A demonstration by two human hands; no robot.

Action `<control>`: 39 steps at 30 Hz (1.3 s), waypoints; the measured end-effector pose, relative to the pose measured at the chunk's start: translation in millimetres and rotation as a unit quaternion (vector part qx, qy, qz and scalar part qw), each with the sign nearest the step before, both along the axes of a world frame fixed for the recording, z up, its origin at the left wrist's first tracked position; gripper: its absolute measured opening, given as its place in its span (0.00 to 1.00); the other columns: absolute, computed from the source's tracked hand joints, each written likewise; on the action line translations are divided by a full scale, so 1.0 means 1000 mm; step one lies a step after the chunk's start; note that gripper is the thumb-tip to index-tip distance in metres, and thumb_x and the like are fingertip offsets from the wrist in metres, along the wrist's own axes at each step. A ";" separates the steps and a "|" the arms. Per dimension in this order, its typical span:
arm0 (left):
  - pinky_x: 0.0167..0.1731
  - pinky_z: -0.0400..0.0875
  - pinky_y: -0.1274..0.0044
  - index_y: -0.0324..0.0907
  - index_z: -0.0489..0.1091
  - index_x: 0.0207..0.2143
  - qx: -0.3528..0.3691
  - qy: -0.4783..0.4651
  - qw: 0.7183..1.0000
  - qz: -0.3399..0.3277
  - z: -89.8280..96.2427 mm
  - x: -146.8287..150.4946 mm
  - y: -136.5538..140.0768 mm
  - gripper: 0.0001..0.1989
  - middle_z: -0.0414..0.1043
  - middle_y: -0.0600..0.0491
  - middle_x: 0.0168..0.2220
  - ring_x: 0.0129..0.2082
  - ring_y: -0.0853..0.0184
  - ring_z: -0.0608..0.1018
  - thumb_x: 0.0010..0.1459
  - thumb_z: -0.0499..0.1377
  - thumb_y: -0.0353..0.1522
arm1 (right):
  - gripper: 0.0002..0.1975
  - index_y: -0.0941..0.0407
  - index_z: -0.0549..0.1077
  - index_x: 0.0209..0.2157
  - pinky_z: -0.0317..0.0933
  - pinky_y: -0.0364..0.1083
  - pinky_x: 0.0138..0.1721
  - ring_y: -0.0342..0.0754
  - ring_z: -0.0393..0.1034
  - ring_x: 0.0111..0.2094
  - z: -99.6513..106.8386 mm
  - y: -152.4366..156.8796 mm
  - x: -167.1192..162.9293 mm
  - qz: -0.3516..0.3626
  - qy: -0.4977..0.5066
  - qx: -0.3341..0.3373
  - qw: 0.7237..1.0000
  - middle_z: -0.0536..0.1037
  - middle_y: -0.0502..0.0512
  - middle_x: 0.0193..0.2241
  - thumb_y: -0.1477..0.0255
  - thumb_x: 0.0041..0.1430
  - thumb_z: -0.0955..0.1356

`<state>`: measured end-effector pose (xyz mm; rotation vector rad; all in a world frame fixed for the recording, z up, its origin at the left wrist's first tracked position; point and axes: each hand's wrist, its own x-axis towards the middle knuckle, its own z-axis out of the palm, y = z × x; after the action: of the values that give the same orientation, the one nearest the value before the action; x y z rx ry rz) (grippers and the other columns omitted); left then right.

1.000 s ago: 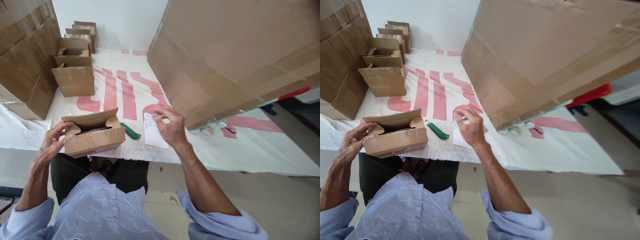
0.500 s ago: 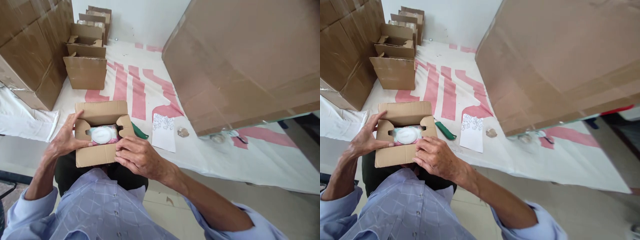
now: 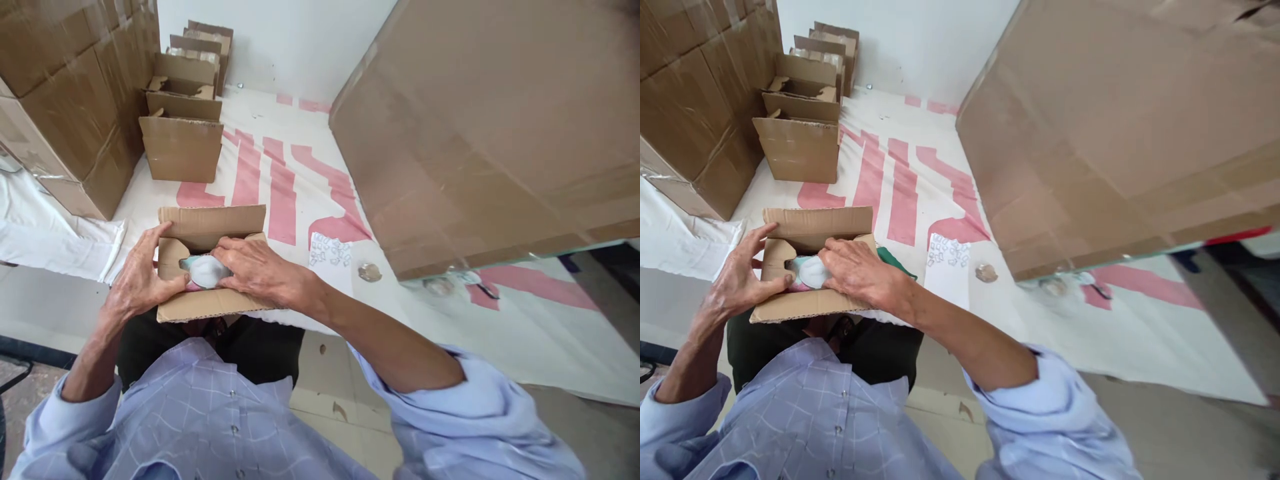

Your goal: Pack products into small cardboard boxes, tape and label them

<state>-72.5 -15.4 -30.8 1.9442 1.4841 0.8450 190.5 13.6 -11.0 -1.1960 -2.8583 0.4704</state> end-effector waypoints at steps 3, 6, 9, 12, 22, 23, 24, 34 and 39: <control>0.48 0.85 0.57 0.49 0.60 0.72 -0.013 -0.051 0.999 0.002 -0.005 -0.001 -0.005 0.48 0.64 0.40 0.71 0.68 0.39 0.73 0.52 0.72 0.47 | 0.20 0.59 0.72 0.62 0.65 0.59 0.58 0.64 0.72 0.58 -0.010 0.008 -0.005 0.017 -0.062 -0.007 0.998 0.76 0.69 0.58 0.71 0.71 0.67; 0.56 0.82 0.55 0.48 0.59 0.72 -0.021 -0.048 0.999 -0.015 -0.008 0.001 -0.010 0.53 0.64 0.40 0.71 0.70 0.41 0.71 0.49 0.77 0.48 | 0.27 0.57 0.65 0.69 0.63 0.62 0.62 0.66 0.70 0.61 -0.023 0.013 -0.006 0.050 -0.070 -0.014 0.996 0.75 0.69 0.61 0.72 0.72 0.64; 0.67 0.73 0.52 0.47 0.59 0.72 -0.018 -0.034 0.999 -0.035 -0.011 0.005 -0.011 0.55 0.63 0.40 0.71 0.70 0.43 0.70 0.46 0.79 0.45 | 0.29 0.55 0.62 0.71 0.65 0.63 0.59 0.67 0.71 0.60 -0.034 0.017 -0.005 0.076 -0.062 -0.030 0.995 0.76 0.70 0.59 0.68 0.71 0.65; 0.72 0.67 0.51 0.45 0.58 0.73 -0.022 -0.031 0.999 -0.035 -0.014 0.006 -0.010 0.58 0.63 0.38 0.70 0.71 0.42 0.70 0.43 0.80 0.43 | 0.26 0.56 0.65 0.66 0.67 0.61 0.55 0.67 0.73 0.56 -0.041 0.018 -0.005 0.091 -0.062 -0.055 0.992 0.78 0.69 0.55 0.64 0.71 0.66; 0.70 0.66 0.47 0.43 0.60 0.72 -0.036 -0.061 0.997 -0.038 -0.021 0.000 -0.007 0.65 0.66 0.36 0.66 0.67 0.38 0.71 0.37 0.80 0.57 | 0.23 0.54 0.74 0.58 0.71 0.58 0.49 0.62 0.79 0.49 -0.010 0.006 -0.006 0.036 0.028 0.044 0.998 0.83 0.64 0.51 0.64 0.63 0.71; 0.70 0.67 0.47 0.43 0.61 0.72 -0.036 -0.064 0.997 -0.039 -0.020 0.000 -0.006 0.65 0.66 0.36 0.66 0.67 0.38 0.71 0.36 0.80 0.57 | 0.25 0.54 0.74 0.59 0.72 0.57 0.49 0.63 0.80 0.50 -0.001 0.006 -0.004 0.035 0.043 0.053 0.997 0.83 0.64 0.52 0.66 0.60 0.72; 0.69 0.67 0.47 0.43 0.62 0.71 -0.036 -0.068 0.996 -0.040 -0.018 0.000 -0.005 0.65 0.66 0.36 0.65 0.67 0.37 0.71 0.36 0.80 0.58 | 0.27 0.53 0.74 0.60 0.72 0.58 0.49 0.63 0.80 0.51 0.009 0.006 -0.001 0.033 0.058 0.063 0.996 0.84 0.63 0.53 0.68 0.57 0.72; 0.74 0.60 0.47 0.42 0.62 0.72 -0.020 -0.066 0.995 -0.066 -0.005 0.003 0.002 0.65 0.59 0.33 0.72 0.73 0.35 0.65 0.38 0.77 0.63 | 0.28 0.52 0.79 0.51 0.72 0.52 0.35 0.58 0.80 0.39 0.084 -0.016 0.027 -0.147 0.152 0.009 0.977 0.86 0.57 0.43 0.64 0.45 0.71; 0.76 0.55 0.48 0.43 0.62 0.74 0.085 -0.092 0.988 -0.091 0.016 0.010 0.006 0.62 0.51 0.32 0.77 0.80 0.36 0.53 0.44 0.75 0.63 | 0.28 0.51 0.81 0.48 0.75 0.53 0.42 0.60 0.80 0.45 0.090 -0.020 0.040 -0.174 0.265 0.040 0.948 0.85 0.58 0.48 0.63 0.41 0.75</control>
<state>-62.9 -9.2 -14.7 2.0256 1.1420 1.0665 230.9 -6.0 79.3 -1.2828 -2.1454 0.5523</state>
